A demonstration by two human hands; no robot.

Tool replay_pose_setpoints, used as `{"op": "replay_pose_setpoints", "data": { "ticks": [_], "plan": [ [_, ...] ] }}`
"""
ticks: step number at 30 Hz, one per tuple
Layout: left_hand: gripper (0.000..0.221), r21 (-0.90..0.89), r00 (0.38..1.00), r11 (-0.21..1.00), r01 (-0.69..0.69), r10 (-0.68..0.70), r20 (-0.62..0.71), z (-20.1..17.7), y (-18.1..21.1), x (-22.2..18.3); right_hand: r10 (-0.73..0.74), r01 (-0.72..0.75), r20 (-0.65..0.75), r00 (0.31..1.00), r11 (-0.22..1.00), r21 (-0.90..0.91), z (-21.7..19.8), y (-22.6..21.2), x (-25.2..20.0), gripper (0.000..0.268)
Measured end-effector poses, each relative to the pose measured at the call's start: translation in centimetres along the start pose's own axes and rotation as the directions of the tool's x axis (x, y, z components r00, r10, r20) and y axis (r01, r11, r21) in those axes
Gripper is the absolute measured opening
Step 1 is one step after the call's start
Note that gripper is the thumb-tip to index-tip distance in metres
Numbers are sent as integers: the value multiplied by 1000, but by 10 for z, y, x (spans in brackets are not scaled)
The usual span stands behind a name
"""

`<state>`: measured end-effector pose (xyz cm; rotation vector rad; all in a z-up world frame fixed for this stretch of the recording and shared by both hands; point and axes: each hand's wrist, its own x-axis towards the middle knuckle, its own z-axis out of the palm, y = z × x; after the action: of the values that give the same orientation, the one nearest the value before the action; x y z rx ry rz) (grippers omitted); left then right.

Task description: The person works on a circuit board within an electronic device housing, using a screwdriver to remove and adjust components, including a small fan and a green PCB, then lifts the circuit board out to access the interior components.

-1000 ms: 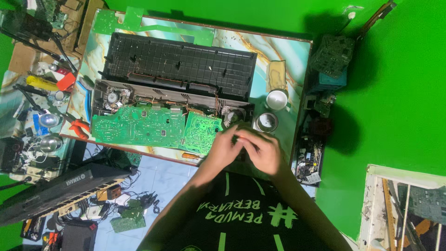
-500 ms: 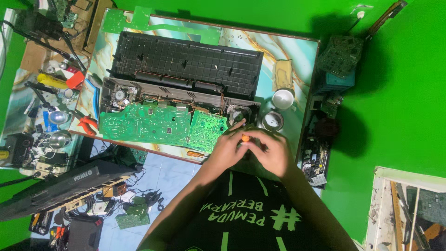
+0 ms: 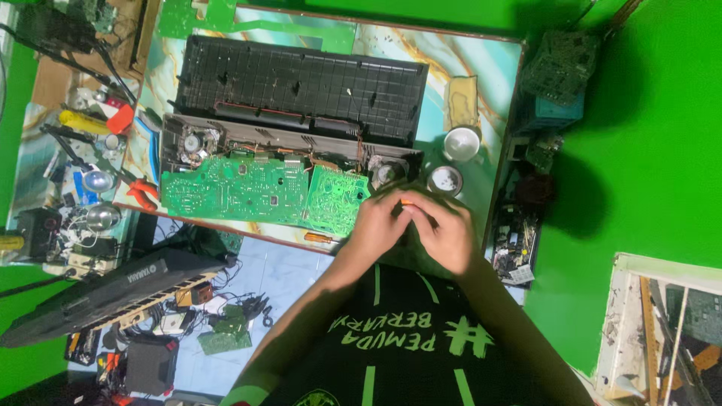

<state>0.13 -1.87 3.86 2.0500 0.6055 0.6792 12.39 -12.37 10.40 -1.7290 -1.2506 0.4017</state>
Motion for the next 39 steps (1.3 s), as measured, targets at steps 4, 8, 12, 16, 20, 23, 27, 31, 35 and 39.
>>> {"op": "replay_pose_setpoints", "data": {
  "ticks": [4, 8, 12, 16, 20, 23, 27, 31, 35, 39],
  "plan": [
    [30, 0, 995, 995, 96, -96, 32, 7, 4, -3, 181, -182, -12, 983, 980, -79, 1, 1, -2, 29],
    [34, 71, 991, 988, -134, 132, 25, 8, -2, 0, -14, 3, 99, 995, 994, 110, -9, 7, 3, 34],
    [32, 43, 971, 977, -209, 203, 123, 5, -12, 6, 21, -36, 160, 987, 995, 93, -13, 15, 3, 33],
    [27, 10, 977, 981, -195, 193, 89, 6, -12, 4, 57, -57, 13, 998, 998, 12, -4, 14, 0, 25],
    [27, 30, 994, 996, -86, 84, 62, 8, -7, 0, -22, 18, 62, 998, 998, 55, -8, 10, 1, 35],
    [27, 47, 984, 984, -172, 169, 58, 1, -10, 8, 88, -111, 192, 977, 987, 116, -17, 9, 7, 39],
    [31, 91, 989, 985, -149, 148, 11, 3, -7, 3, 23, -25, 88, 996, 1000, 13, -12, 1, 6, 30],
    [33, 75, 999, 996, -50, 51, -13, 15, -5, 2, 109, -108, 0, 994, 989, -103, -5, -7, 7, 29],
    [34, 108, 990, 985, -136, 134, 34, 15, -12, 3, -55, 54, 100, 993, 999, 4, -15, -2, 9, 32],
    [26, 85, 983, 980, -177, 171, 73, 13, -18, 1, -5, -4, 124, 992, 997, 74, -12, 6, 6, 30]
  ]
}}
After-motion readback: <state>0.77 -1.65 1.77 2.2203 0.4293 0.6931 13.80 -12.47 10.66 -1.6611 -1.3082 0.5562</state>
